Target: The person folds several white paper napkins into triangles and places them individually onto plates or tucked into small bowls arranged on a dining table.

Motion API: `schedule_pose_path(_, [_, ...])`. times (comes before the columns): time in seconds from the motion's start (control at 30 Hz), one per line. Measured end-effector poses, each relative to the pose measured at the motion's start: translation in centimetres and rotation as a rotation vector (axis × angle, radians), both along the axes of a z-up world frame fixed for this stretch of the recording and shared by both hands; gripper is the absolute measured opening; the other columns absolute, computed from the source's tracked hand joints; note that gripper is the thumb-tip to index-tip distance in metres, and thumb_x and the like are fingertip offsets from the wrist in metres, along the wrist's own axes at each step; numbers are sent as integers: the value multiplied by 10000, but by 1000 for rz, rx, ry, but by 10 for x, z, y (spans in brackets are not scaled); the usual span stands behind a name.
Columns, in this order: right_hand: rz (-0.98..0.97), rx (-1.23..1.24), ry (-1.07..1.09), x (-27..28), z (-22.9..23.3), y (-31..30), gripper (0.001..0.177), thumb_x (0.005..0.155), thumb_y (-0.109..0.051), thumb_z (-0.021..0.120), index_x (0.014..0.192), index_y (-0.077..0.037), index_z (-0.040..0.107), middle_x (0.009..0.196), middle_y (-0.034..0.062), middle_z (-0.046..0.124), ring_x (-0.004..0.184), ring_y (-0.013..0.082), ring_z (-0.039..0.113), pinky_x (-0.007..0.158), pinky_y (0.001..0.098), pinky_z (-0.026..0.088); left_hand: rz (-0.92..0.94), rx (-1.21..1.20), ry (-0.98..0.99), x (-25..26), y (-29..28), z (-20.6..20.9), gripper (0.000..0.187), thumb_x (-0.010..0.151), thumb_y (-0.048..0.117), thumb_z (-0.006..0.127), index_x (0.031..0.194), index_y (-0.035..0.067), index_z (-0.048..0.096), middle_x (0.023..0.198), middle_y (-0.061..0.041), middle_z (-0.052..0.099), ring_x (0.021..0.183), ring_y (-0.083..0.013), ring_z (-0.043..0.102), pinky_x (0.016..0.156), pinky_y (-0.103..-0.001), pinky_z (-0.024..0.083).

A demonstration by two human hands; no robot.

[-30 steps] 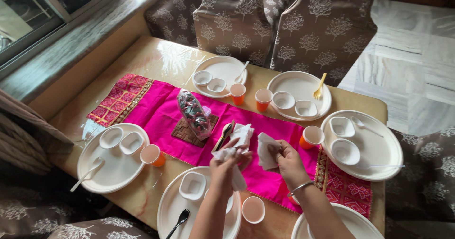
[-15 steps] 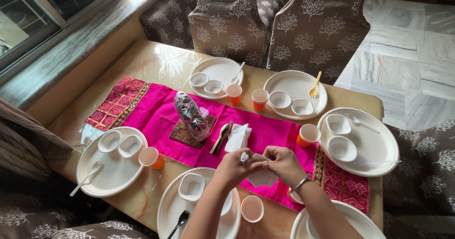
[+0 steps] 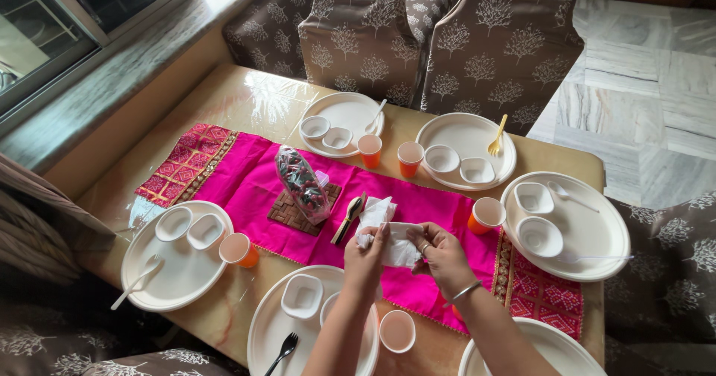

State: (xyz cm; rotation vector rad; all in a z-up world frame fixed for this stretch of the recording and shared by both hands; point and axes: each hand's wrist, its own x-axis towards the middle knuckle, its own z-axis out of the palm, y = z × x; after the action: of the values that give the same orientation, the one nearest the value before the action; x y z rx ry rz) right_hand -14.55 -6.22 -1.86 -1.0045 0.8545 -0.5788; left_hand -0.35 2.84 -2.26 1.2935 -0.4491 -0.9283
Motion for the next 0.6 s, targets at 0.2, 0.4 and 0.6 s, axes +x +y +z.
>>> schedule_pose_path(0.2, [-40, -82, 32, -2, 2, -7, 211, 940, -263, 706, 1008, -64, 731, 770, 4, 706, 577, 79, 585, 490, 245, 481, 37, -161, -188, -2, 1, -4, 316, 997, 311, 729, 881, 18, 714, 680, 61, 557, 597, -14, 447, 505, -205, 351])
schedule_pose_path(0.4, [-34, -299, -49, -15, 0, -17, 200, 917, -106, 711, 1097, -27, 744, 927, 32, 775, 745, 89, 695, 608, 266, 573, 79, -93, -52, 1, 2, 11, 268, 837, 142, 836, 1021, 15, 689, 749, 41, 688, 599, -24, 566, 505, -194, 432])
schedule_pose_path(0.6, [94, -305, -104, -25, 0, -21, 305, 856, 79, 682, 1139, 7, 772, 1034, 116, 795, 899, 188, 752, 815, 323, 626, -120, -62, 211, 20, 12, 31, 383, 838, 117, 802, 1179, 75, 632, 693, 14, 582, 495, -38, 448, 422, -214, 324])
